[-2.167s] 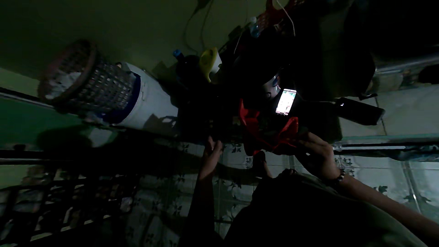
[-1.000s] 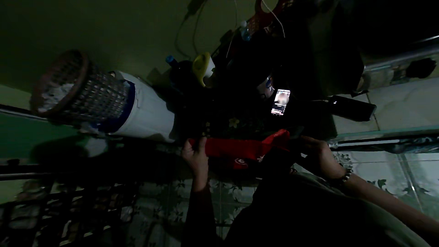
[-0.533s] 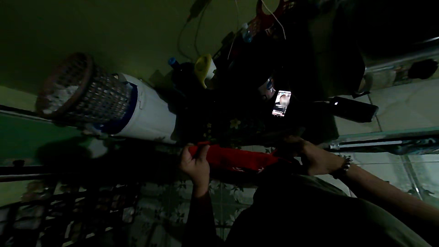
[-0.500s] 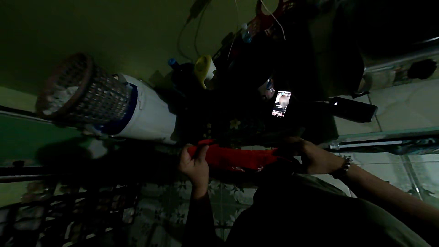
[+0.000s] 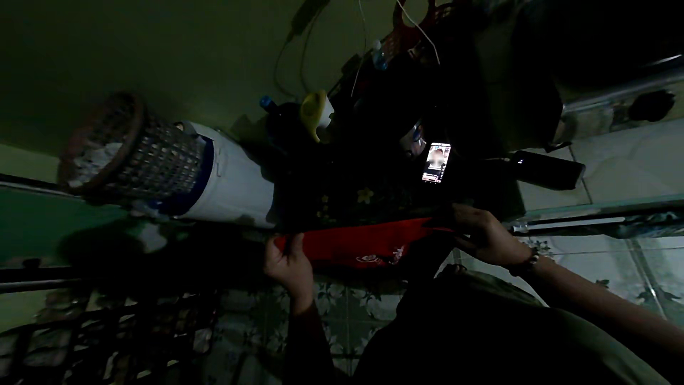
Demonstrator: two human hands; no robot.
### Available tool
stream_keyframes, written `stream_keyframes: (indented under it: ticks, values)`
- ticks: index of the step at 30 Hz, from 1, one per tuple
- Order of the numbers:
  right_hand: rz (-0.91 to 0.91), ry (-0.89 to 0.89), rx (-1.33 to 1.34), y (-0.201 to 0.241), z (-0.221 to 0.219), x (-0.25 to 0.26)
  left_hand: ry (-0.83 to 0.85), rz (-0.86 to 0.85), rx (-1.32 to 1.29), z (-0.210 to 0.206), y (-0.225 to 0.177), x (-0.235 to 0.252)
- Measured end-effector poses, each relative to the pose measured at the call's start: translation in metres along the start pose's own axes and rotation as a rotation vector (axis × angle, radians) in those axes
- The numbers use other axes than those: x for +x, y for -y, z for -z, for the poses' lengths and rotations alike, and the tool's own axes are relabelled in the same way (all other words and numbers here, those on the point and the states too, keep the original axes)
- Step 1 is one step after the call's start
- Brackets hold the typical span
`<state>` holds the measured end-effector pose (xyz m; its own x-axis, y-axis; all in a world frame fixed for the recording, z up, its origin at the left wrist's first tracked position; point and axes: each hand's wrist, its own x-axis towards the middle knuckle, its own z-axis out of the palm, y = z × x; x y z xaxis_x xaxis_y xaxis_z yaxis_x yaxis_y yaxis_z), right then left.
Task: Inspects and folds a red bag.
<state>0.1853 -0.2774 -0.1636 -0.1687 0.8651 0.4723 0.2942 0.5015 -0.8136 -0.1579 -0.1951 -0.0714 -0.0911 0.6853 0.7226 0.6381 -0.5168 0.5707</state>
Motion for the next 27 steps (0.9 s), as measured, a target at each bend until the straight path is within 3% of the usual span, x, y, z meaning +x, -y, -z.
stream_keyframes:
  ticks: [4,8,11,14,16,18,21,24,27]
  values:
    - [-0.037,-0.056,0.043,0.009,0.002,0.017,0.119,0.152,0.012,0.011,0.004,0.001]
    - [0.089,0.003,-0.017,0.021,0.011,0.049,0.518,0.304,-0.053,0.039,0.012,0.019]
    - [0.213,0.099,-0.089,0.037,0.006,0.074,0.808,0.179,-0.058,0.034,-0.018,0.032]
    - [0.290,0.201,-0.143,0.057,-0.004,0.096,1.050,0.015,-0.016,0.003,-0.058,0.031]
    - [0.326,0.225,-0.123,0.066,-0.008,0.107,1.153,0.086,0.067,-0.014,-0.071,0.027]
    - [0.326,0.217,-0.043,0.074,-0.005,0.116,1.143,0.215,0.089,-0.021,-0.078,0.025]
    - [0.213,0.204,0.118,0.078,0.015,0.123,0.919,0.227,-0.104,-0.021,-0.072,0.018]
    - [0.115,0.237,0.047,0.060,0.037,0.112,0.675,0.328,-0.299,-0.014,-0.065,0.015]
    - [0.077,0.232,-0.085,0.031,0.042,0.084,0.551,0.378,-0.326,-0.006,-0.062,0.010]
